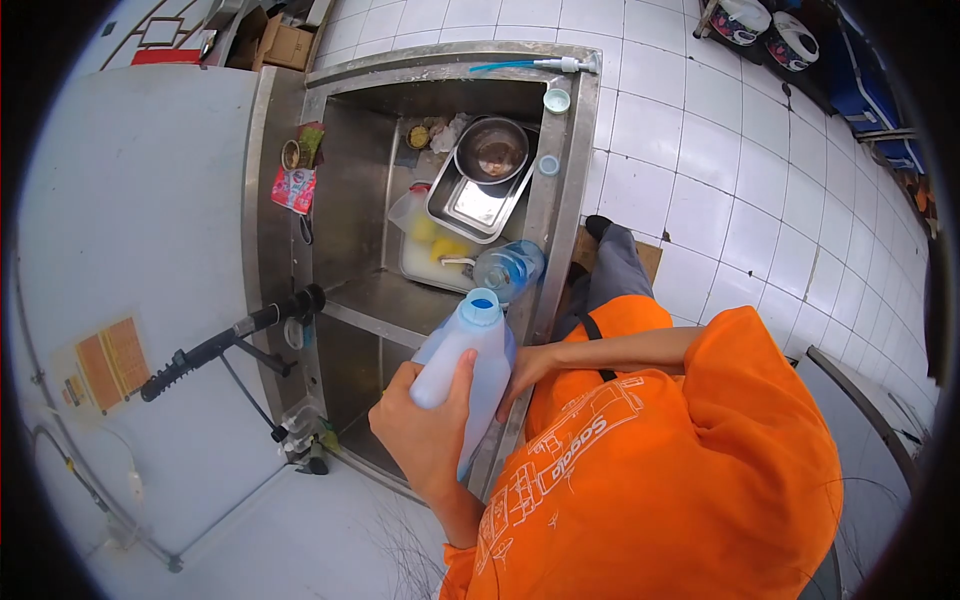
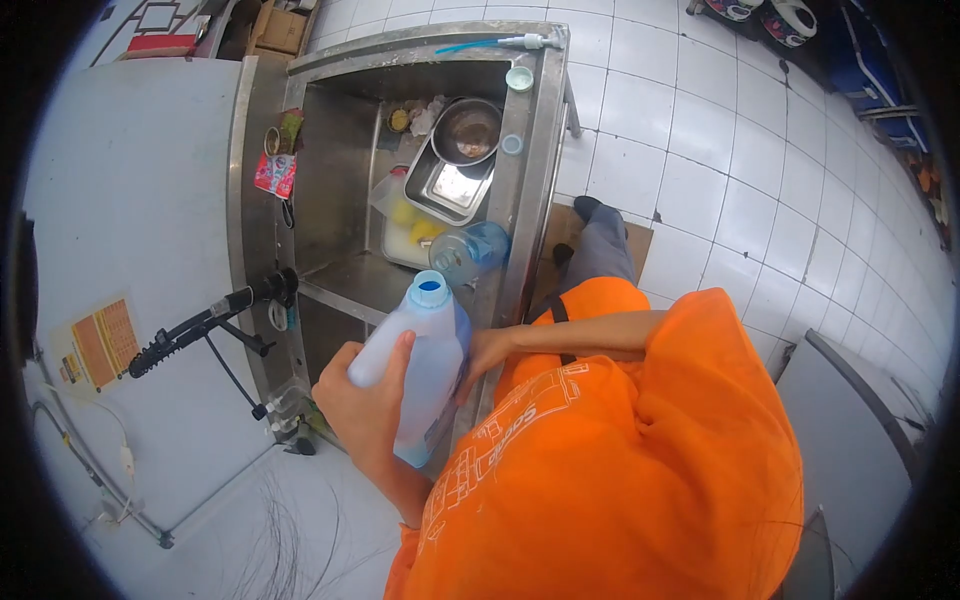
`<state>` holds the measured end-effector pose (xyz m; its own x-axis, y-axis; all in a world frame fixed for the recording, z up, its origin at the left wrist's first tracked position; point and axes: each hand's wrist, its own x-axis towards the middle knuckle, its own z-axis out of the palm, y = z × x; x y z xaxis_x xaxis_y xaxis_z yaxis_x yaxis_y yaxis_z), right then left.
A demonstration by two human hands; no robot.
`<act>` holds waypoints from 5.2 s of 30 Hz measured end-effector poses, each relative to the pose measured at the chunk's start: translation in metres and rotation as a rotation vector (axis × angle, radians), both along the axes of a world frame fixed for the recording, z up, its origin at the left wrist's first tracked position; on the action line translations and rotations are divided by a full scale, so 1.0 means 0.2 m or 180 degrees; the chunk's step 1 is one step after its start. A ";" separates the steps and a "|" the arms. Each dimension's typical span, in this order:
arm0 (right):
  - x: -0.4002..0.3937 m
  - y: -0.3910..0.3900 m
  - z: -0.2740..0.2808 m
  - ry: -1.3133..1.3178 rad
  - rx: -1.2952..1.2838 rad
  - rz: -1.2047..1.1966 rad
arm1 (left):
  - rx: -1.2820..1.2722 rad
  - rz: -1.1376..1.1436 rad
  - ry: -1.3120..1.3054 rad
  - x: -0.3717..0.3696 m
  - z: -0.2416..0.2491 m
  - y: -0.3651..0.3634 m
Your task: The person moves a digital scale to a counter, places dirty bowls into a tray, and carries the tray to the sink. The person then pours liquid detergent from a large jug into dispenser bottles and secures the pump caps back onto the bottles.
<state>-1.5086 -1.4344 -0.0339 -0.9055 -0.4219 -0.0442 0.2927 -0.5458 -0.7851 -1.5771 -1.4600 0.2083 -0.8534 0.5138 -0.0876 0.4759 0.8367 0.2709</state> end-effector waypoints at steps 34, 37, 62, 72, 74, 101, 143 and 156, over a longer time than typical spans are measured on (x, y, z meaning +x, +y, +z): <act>-0.03 0.01 0.04 -0.0040 -0.0036 0.0076 | -0.0149 -0.0095 0.0109 -0.02 0.01 0.05; -0.03 0.00 0.03 0.0017 -0.0019 0.0038 | -0.0174 -0.0077 0.0096 -0.01 0.02 0.06; -0.03 0.03 0.08 0.0164 0.0096 -0.0005 | -0.0313 -0.0027 0.0067 -0.02 0.02 0.05; -0.02 0.04 0.12 -0.0005 0.0147 -0.0115 | -0.0346 -0.0038 0.0041 -0.02 0.04 0.06; -0.03 0.03 0.10 0.0032 0.0085 -0.0003 | -0.0329 -0.0060 0.0034 -0.02 0.04 0.05; -0.04 0.02 0.11 -0.0020 0.0169 0.0268 | -0.0374 0.0030 0.0068 0.00 0.06 0.05; -0.05 -0.03 0.11 0.0059 0.0041 0.0441 | -0.0392 -0.0097 0.0181 -0.01 0.08 0.03; -0.05 -0.04 0.09 0.0139 -0.0039 0.0465 | -0.0384 -0.0100 0.0146 -0.01 0.09 0.03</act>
<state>-1.5195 -1.4432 -0.0156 -0.8353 -0.5497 0.0000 0.3354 -0.5096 -0.7923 -1.5786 -1.4536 0.2253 -0.8416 0.5285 -0.1116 0.5121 0.8463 0.1464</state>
